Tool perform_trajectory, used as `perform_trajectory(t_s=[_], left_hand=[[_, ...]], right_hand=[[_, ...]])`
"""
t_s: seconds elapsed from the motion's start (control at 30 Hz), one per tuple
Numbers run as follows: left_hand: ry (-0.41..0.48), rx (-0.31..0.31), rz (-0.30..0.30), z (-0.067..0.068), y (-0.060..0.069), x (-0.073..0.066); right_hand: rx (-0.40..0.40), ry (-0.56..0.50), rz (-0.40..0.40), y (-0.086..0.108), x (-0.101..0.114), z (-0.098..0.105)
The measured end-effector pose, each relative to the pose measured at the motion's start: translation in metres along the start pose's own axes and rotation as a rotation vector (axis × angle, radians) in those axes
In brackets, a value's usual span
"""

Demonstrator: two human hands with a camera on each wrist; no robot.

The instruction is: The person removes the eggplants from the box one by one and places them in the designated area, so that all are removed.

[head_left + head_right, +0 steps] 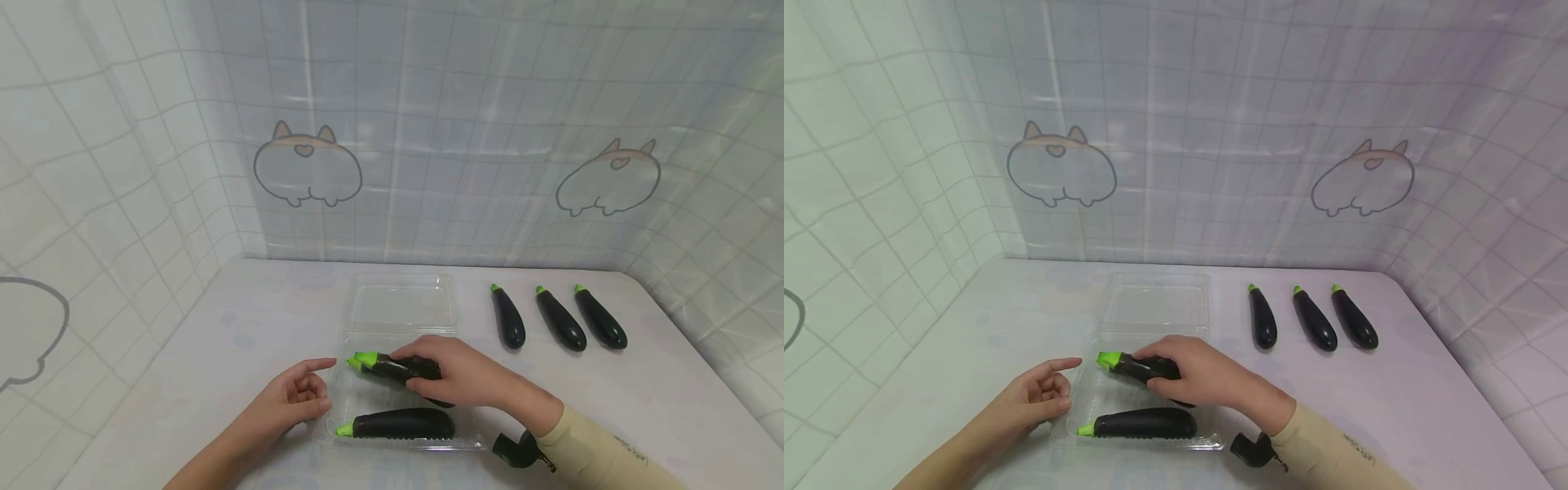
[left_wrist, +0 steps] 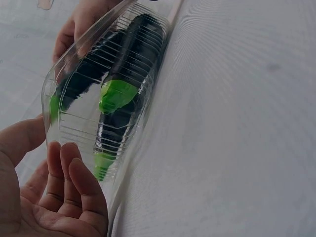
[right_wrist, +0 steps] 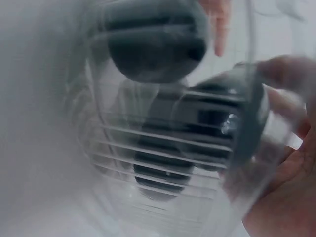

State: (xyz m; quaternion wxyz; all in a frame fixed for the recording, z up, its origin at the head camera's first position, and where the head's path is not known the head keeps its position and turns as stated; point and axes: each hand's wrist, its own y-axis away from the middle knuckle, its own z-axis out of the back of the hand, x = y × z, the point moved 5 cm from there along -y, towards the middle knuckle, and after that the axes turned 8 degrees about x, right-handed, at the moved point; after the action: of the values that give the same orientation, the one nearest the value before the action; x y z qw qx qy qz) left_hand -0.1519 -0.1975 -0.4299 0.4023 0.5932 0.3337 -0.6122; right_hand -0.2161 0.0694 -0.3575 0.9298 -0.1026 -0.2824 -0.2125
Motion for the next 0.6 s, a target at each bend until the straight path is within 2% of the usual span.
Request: perform_trajectory(t_s=[0.23, 0.43, 0.6], left_hand=[[0.006, -0.013, 0.023, 0.001, 0.000, -0.001], [-0.001, -0.009, 0.015, 0.002, 0.000, -0.001], [0.015, -0.006, 0.020, 0.002, 0.000, -0.001]], right_hand=[[-0.066, -0.058, -0.028, 0.007, 0.000, 0.012], [-0.107, -0.108, -0.050, 0.015, -0.004, 0.019], [-0.143, -0.181, -0.105, 0.023, -0.010, 0.026]])
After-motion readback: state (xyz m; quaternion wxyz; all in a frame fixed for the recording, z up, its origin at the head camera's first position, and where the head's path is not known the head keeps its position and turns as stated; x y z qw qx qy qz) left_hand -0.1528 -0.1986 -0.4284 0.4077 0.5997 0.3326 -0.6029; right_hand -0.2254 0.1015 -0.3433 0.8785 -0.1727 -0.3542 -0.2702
